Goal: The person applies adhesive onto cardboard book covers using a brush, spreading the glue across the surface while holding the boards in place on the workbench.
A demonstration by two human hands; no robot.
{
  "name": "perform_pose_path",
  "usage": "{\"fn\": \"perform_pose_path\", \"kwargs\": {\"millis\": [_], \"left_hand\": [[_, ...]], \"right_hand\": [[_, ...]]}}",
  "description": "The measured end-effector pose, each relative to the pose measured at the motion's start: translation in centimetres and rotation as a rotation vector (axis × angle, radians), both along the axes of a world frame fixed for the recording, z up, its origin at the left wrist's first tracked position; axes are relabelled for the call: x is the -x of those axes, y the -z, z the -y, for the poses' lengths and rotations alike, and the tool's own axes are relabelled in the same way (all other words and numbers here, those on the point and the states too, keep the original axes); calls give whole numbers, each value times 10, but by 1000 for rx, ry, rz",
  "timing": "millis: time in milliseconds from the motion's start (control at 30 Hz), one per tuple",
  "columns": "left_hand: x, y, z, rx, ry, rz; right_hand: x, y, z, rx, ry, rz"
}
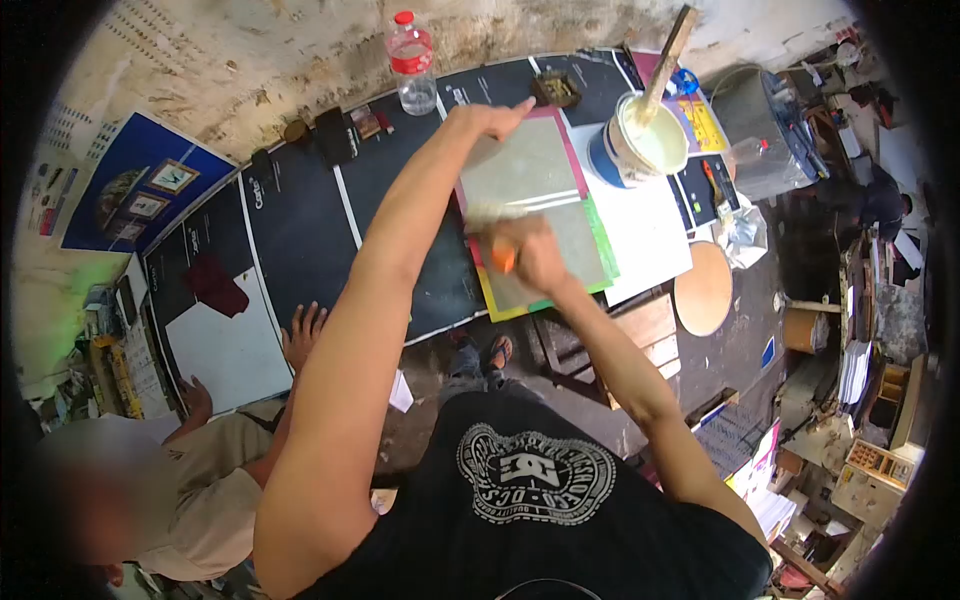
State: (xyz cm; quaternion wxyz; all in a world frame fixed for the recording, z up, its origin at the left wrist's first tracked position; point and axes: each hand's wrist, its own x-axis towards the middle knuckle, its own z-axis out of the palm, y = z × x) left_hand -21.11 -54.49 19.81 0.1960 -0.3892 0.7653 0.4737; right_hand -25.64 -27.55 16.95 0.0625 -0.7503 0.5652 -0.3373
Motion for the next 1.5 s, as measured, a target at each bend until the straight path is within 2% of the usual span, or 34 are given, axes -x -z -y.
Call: {"fn": "perform_pose_path", "kwargs": {"millis": [67, 167, 200, 233, 300, 333, 367, 400, 467, 567, 600, 633, 700, 800, 900, 1000, 1100, 1133, 1167, 1267, 1367, 1400, 1467, 1500], "left_hand": [[0, 7, -2, -3, 7, -17], [-1, 16, -1, 54, -5, -3], [-3, 5, -8, 50, 7, 16], [-4, -7, -16, 46, 19, 36], [-4, -13, -22, 75, 41, 16], [2, 6, -12, 66, 10, 3], [3, 10, -12, 115, 2, 13], [3, 10, -14, 165, -4, 23], [0, 14, -15, 202, -17, 36], [2, 24, -13, 211, -35, 38], [1, 27, -13, 235, -45, 47], [1, 27, -12, 266, -55, 55], [0, 23, -14, 246, -65, 45], [-1, 11, -25, 327, -49, 72], [-6, -1, -34, 362, -34, 66], [-3, 6, -28, 368, -38, 61], [4, 22, -21, 343, -3, 90], [5, 22, -19, 339, 13, 101], [7, 23, -18, 360, 6, 95], [-1, 26, -27, 375, -30, 87], [0, 9, -29, 354, -11, 84], [1, 12, -28, 347, -11, 80], [1, 16, -27, 358, -18, 70], [0, 16, -29, 372, -23, 63]], "right_hand": [[-20, -47, -51, -239, -185, -63], [11, -60, -54, -362, -201, -16], [13, -73, -39, -110, -121, 104], [10, -84, -20, -48, -10, 11], [21, -20, 6, -24, 8, 12], [9, -5, -5, -145, -38, -51], [-9, 0, -24, -262, -84, -112], [-31, -18, -53, -213, -78, -171], [-44, -37, -97, -438, -205, -103], [-29, -58, -95, -389, -255, 83], [-19, -54, -76, -226, -205, 91], [-17, -73, -54, -186, -95, 8], [-12, -65, -15, -132, -3, -58], [-29, -18, -41, -251, -56, -128], [-41, -41, -103, -322, -181, -38], [-17, -75, -118, -318, -174, -6], [-8, -85, -95, -280, -124, -181], [-7, -72, -97, -422, -198, -252], [-10, -47, -112, -301, -268, -429], [-19, -81, -136, -358, -401, -353], [-18, -104, -118, -144, -256, -308], [-15, -94, -114, -237, -174, -266], [-14, -63, -130, -237, -277, -445], [-18, -66, -130, -229, -324, -534]]}}
